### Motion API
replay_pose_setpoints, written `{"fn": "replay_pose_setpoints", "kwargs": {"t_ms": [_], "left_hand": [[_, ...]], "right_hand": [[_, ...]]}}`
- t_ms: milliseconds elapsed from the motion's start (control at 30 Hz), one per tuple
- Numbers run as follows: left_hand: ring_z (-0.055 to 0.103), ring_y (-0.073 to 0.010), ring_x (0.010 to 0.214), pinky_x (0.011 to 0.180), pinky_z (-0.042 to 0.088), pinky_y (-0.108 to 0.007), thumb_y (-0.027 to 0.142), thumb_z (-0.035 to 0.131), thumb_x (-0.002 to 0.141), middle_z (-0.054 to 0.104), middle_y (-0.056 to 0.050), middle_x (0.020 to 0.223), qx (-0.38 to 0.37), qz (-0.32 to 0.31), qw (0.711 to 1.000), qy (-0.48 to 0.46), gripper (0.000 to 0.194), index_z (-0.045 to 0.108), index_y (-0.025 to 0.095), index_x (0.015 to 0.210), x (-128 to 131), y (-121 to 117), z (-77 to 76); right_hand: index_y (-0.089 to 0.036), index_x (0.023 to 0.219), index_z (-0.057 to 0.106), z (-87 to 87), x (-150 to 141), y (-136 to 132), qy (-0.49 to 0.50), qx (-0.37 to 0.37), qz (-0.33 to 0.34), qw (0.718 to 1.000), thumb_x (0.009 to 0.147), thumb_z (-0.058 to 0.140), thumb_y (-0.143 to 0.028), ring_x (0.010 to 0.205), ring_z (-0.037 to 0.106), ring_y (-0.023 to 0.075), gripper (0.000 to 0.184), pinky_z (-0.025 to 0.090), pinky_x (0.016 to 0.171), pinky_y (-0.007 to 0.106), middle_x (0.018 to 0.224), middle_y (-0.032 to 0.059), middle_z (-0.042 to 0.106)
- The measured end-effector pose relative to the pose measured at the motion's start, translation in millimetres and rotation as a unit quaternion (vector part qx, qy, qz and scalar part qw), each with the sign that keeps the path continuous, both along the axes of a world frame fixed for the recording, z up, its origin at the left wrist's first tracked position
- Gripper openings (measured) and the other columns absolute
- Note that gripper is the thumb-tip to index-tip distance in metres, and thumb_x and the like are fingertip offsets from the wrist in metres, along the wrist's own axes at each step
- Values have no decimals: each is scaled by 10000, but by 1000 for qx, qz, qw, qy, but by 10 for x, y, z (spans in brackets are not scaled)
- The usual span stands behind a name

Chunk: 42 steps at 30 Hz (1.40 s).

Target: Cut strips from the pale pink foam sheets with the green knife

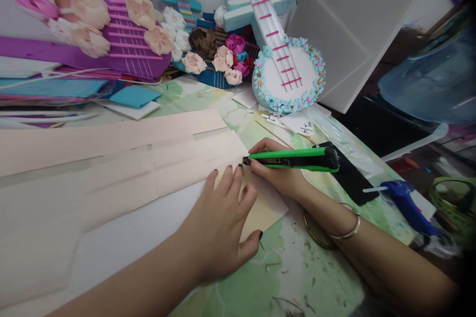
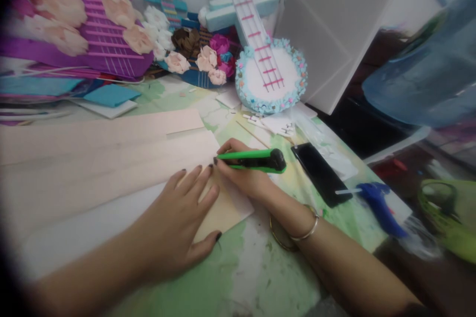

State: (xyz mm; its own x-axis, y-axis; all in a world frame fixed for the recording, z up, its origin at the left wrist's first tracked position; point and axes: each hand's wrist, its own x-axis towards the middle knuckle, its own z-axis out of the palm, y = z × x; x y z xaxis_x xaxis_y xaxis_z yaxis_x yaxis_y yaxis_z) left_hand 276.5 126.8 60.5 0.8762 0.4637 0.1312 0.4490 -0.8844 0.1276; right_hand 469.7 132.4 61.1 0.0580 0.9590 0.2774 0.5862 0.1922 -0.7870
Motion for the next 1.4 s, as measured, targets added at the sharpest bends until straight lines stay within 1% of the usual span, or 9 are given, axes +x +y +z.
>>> {"fn": "replay_pose_setpoints", "kwargs": {"t_ms": [267,467,633,900,1000,1167,1400], "left_hand": [[348,-469,1333,1050,279,-632,545,408,857,392,-295,1441,2,4,1000,2,646,512,81,1294,6,-5,11],[350,-455,1337,1053,284,-623,558,403,851,403,-268,1446,6,7,1000,6,643,511,100,1290,3,-11,19],[352,-468,1331,1048,282,-631,548,405,854,396,-294,1439,5,4,1000,0,644,514,82,1285,4,-7,10],[359,-477,1322,1043,287,-643,547,411,853,402,-300,1431,-2,0,1000,2,651,517,75,1288,6,1,16],[361,-474,1322,1045,291,-639,548,410,850,405,-295,1431,1,3,1000,4,652,520,75,1285,7,-1,17],[359,-472,1323,1046,288,-639,552,417,847,394,-292,1441,5,2,1000,-1,653,514,81,1289,12,3,4],[359,-468,1325,1048,292,-631,545,429,845,393,-294,1440,3,1,1000,1,643,520,81,1282,-6,2,22]], "right_hand": [[-198,847,575,1,2,-26,8,10,-2,1000,819,621,-237,648,558,119,67,419,590,245,735,-15,617],[-198,824,572,3,7,-20,-1,13,1,1000,813,630,-236,655,545,122,70,411,588,246,734,-14,613],[-201,821,555,-20,18,-27,9,21,-3,1000,807,628,-219,643,536,118,76,402,571,239,731,-20,596],[-203,815,553,-12,13,-29,7,6,4,1000,808,626,-232,655,541,126,79,409,584,244,739,-13,609],[-202,805,547,-11,17,-35,14,12,4,1000,802,631,-221,650,533,123,86,404,580,241,727,-17,596],[-206,785,533,-24,24,-40,1,17,-2,1000,790,631,-214,637,518,122,98,399,580,242,722,-21,589],[-207,789,528,-28,20,-51,0,20,-9,1000,796,622,-229,651,533,128,97,410,596,250,724,-19,590]]}}
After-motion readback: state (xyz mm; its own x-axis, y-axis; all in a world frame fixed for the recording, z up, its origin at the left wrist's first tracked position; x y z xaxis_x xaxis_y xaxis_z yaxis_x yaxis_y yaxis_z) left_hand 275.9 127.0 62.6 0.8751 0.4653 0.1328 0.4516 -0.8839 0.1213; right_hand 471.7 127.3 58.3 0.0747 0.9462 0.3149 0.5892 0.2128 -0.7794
